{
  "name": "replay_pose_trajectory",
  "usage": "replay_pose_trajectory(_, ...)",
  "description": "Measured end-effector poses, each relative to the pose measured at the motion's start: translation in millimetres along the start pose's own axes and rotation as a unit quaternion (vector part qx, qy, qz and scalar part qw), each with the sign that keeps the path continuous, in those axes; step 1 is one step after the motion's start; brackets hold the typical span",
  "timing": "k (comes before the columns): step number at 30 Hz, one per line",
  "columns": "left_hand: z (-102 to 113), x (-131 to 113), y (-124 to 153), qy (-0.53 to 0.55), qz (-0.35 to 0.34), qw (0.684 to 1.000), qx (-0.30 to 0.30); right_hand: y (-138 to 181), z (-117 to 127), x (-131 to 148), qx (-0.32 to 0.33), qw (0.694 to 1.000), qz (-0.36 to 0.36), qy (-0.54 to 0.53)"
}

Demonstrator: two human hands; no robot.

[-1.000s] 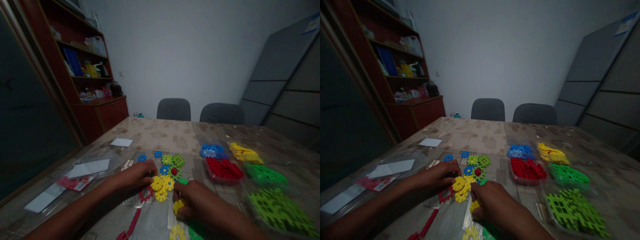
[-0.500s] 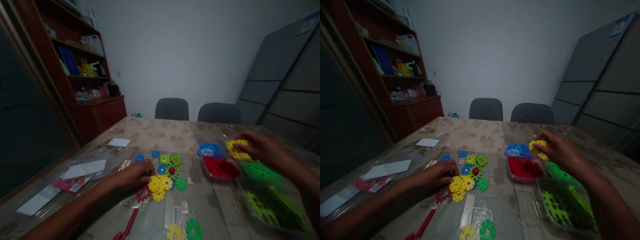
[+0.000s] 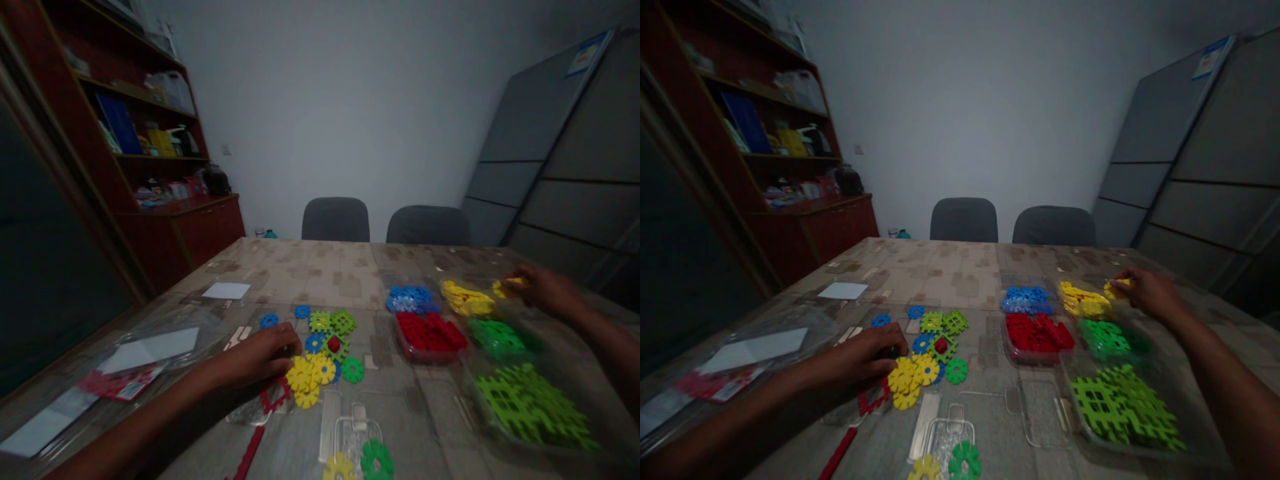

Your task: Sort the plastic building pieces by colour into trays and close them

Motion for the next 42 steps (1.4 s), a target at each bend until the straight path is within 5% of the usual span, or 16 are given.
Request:
replay_pose_trajectory(14,-3,3,-2,0.012,0.004,1.0,-0.015,-1,-5,3,0.025,0.993,-0.026,-0.112)
replay_pose_trajectory(21,2,-7,-1,0.012,0.007,1.0,-0.004,40,10,69,0.02,0.99,0.056,-0.127)
replay_pose_trajectory(24,3,-9,-1,0.003,0.01,1.0,0.0,80,6,111,0.049,0.977,0.16,-0.132)
replay_pose_trajectory(28,1,-9,-2,0.004,0.01,1.0,-0.011,153,-26,163,0.204,0.913,0.351,-0.048)
replay_pose_trajectory(34,0,-8,-3,0.009,-0.003,1.0,-0.029,217,-90,210,0.392,0.84,0.375,0.007)
replay_pose_trajectory(42,2,-9,0,0.017,0.0,1.0,-0.022,207,-162,245,0.341,0.843,0.411,0.057)
Point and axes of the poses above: each hand's wrist, its own y-axis away from the middle knuckle, its own z-axis out of the back of the hand, x = y × z, the point moved 2 cm from there along -y, towards the middle knuckle, and after that the axes turned 10 degrees about x, right-handed, at the moved point
